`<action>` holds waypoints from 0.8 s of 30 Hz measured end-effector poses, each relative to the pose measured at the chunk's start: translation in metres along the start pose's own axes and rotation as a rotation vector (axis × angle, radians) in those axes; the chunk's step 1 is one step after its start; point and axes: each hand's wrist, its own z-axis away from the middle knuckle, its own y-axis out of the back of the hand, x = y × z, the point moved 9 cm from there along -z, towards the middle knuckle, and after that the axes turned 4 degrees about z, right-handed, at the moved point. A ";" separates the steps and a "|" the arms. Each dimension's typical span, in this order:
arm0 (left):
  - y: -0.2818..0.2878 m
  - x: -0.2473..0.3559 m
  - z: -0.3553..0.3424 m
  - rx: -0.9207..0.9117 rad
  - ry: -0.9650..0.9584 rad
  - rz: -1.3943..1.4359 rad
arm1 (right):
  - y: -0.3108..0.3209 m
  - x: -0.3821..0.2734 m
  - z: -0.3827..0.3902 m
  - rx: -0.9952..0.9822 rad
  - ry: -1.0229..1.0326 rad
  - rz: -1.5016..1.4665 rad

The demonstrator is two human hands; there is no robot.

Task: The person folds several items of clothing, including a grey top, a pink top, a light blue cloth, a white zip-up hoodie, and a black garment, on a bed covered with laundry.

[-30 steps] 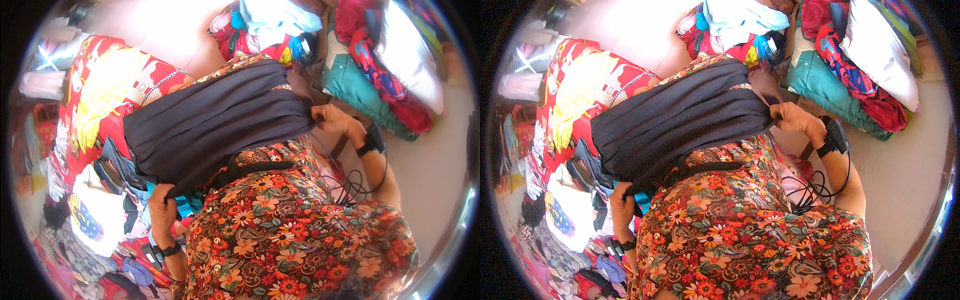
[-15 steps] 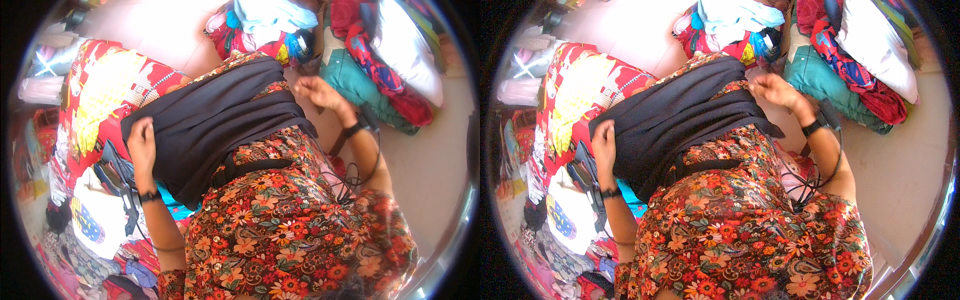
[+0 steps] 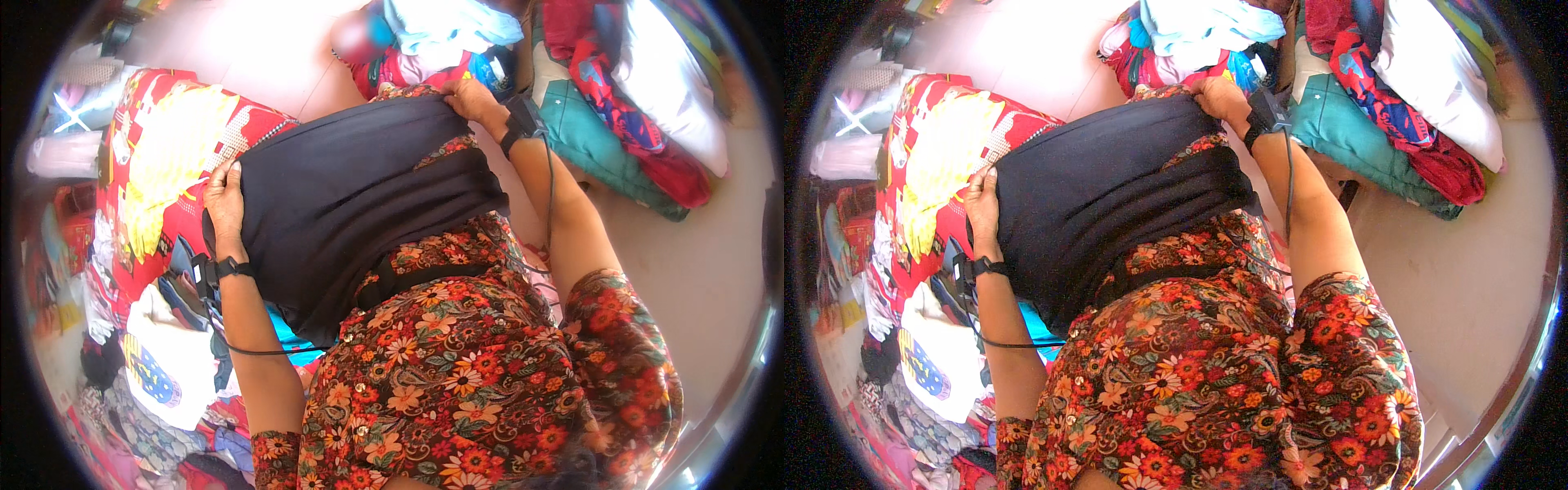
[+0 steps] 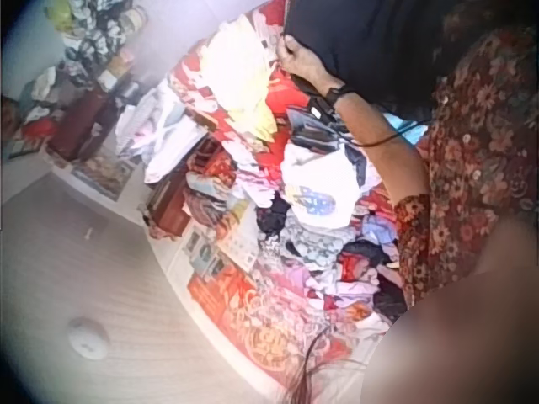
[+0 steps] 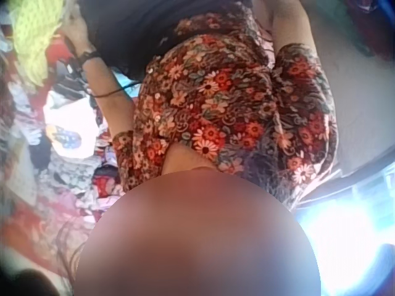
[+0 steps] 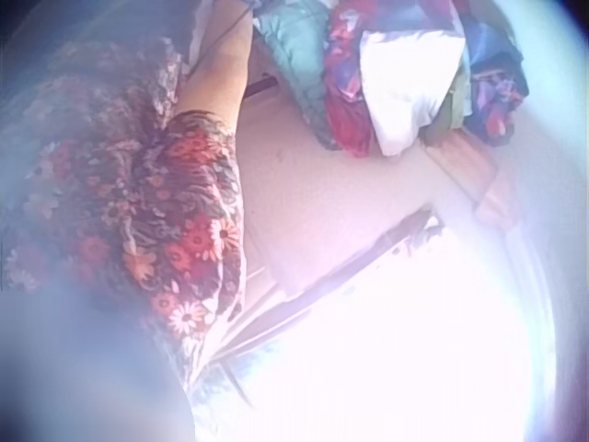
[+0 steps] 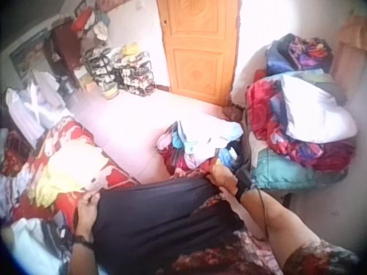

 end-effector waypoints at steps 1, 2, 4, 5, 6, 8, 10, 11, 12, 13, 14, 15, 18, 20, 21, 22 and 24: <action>0.002 -0.001 -0.001 0.016 -0.007 -0.017 | 0.005 0.000 -0.002 0.009 -0.003 0.027; 0.003 -0.004 -0.002 0.016 0.011 0.035 | 0.009 -0.002 -0.001 0.021 -0.008 0.055; 0.005 -0.007 -0.004 0.042 0.050 0.112 | 0.036 -0.006 0.004 0.192 -0.008 0.011; 0.005 -0.011 -0.005 0.048 0.102 0.145 | 0.048 0.000 0.007 0.223 -0.081 -0.094; 0.004 -0.011 -0.005 0.040 0.121 0.163 | 0.060 0.009 0.011 0.248 -0.171 -0.231; 0.002 -0.010 -0.005 0.026 0.145 0.196 | 0.082 0.009 0.013 0.249 -0.161 -0.515; 0.002 -0.012 -0.006 0.037 0.193 0.283 | 0.122 -0.008 0.017 0.416 0.018 -0.390; 0.004 -0.012 -0.006 0.054 0.209 0.315 | 0.134 -0.012 0.016 0.423 0.041 -0.354; 0.004 -0.012 -0.006 0.046 0.210 0.356 | 0.145 -0.020 0.015 0.442 0.111 -0.318; 0.005 -0.011 -0.006 0.047 0.209 0.387 | 0.153 -0.024 0.013 0.451 0.141 -0.303; 0.008 -0.010 -0.007 0.056 0.198 0.404 | 0.155 -0.026 0.009 0.405 0.148 -0.378; 0.008 -0.011 -0.006 0.055 0.213 0.443 | 0.158 -0.030 0.004 0.360 0.174 -0.445; 0.011 -0.011 -0.006 0.065 0.218 0.508 | 0.164 -0.030 0.000 0.358 0.139 -0.613; 0.013 -0.010 -0.007 0.070 0.192 0.525 | 0.163 -0.031 -0.002 0.303 0.086 -0.687; 0.012 -0.011 -0.007 0.060 0.206 0.551 | 0.163 -0.025 -0.002 0.297 -0.034 -0.534; 0.013 -0.012 -0.007 0.062 0.208 0.561 | 0.166 -0.027 0.000 0.280 -0.042 -0.551; 0.014 -0.013 -0.006 0.077 0.202 0.592 | 0.169 -0.030 0.004 0.247 -0.058 -0.585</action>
